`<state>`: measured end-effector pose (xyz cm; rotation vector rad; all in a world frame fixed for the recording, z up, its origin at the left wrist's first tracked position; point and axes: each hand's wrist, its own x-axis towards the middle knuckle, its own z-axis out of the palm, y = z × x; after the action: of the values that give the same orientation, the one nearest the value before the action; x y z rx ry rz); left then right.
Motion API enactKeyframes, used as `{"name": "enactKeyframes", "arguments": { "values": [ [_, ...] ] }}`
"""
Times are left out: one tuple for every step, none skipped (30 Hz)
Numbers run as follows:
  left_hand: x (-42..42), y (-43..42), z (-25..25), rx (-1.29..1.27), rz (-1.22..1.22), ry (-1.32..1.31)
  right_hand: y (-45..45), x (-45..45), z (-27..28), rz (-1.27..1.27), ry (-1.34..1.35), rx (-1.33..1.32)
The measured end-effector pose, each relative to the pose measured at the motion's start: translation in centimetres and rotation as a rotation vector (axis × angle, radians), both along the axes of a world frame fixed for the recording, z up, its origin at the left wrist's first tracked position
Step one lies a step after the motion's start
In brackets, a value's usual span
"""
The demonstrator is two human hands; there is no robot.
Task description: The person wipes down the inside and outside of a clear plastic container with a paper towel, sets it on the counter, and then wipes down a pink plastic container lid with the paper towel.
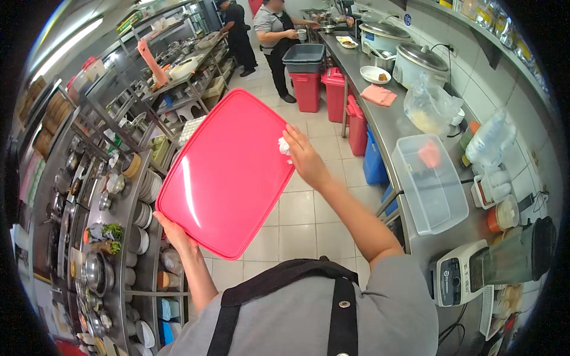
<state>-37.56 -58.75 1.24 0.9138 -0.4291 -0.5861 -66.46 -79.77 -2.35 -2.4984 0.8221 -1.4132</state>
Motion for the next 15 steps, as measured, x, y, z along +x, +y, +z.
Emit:
{"name": "enactKeyframes", "arguments": {
  "values": [
    [0.5, -0.5, -0.8, -0.011, -0.031, 0.021, 0.8, 0.4, -0.5, -0.004, -0.022, 0.036],
    [0.9, -1.1, -1.5, -0.022, -0.062, 0.043, 2.0, 1.4, -1.2, 0.055, -0.023, 0.058],
    [0.8, -2.0, -1.8, -0.028, -0.046, 0.083, 3.7, 2.9, -2.0, 0.114, -0.023, 0.080],
    [0.3, -3.0, -1.8, -0.063, -0.017, 0.136, 6.3, 4.4, -2.4, 0.257, -0.007, 0.107],
    [0.6, -4.1, -2.8, -0.076, -0.009, 0.118, 9.2, 6.0, -2.7, 0.399, 0.009, 0.135],
    [0.9, -5.0, -3.7, -0.092, -0.001, 0.101, 12.0, 7.5, -3.2, 0.490, 0.116, 0.063],
    [0.5, -5.5, -3.6, -0.027, 0.008, 0.106, 13.7, 8.4, -3.2, 0.579, 0.221, -0.013],
    [0.0, -5.7, -3.5, 0.008, 0.012, 0.080, 13.5, 8.4, -2.8, 0.595, 0.174, 0.071],
    [-0.2, -6.1, -3.7, -0.025, 0.003, 0.074, 12.9, 8.4, -1.8, 0.611, 0.127, 0.156],
    [-0.4, -6.2, -3.8, -0.057, -0.005, 0.069, 12.1, 8.2, -0.6, 0.627, 0.081, 0.241],
    [-0.5, -6.1, -3.6, -0.052, -0.034, 0.062, 9.9, 7.6, 2.0, 0.536, -0.097, 0.323],
    [-0.7, -5.8, -3.2, -0.048, -0.064, 0.057, 6.8, 6.9, 3.8, 0.425, -0.280, 0.138],
    [-0.9, -5.8, -3.1, -0.046, -0.096, 0.053, 4.4, 6.0, 5.9, 0.294, -0.401, 0.099],
    [-1.1, -5.9, -3.2, -0.033, -0.115, 0.042, 2.1, 5.1, 7.9, 0.161, -0.520, 0.070],
    [-1.4, -6.0, -3.4, -0.021, -0.133, 0.030, -1.1, 4.7, 8.2, -0.021, -0.591, 0.024]
  ]
}}
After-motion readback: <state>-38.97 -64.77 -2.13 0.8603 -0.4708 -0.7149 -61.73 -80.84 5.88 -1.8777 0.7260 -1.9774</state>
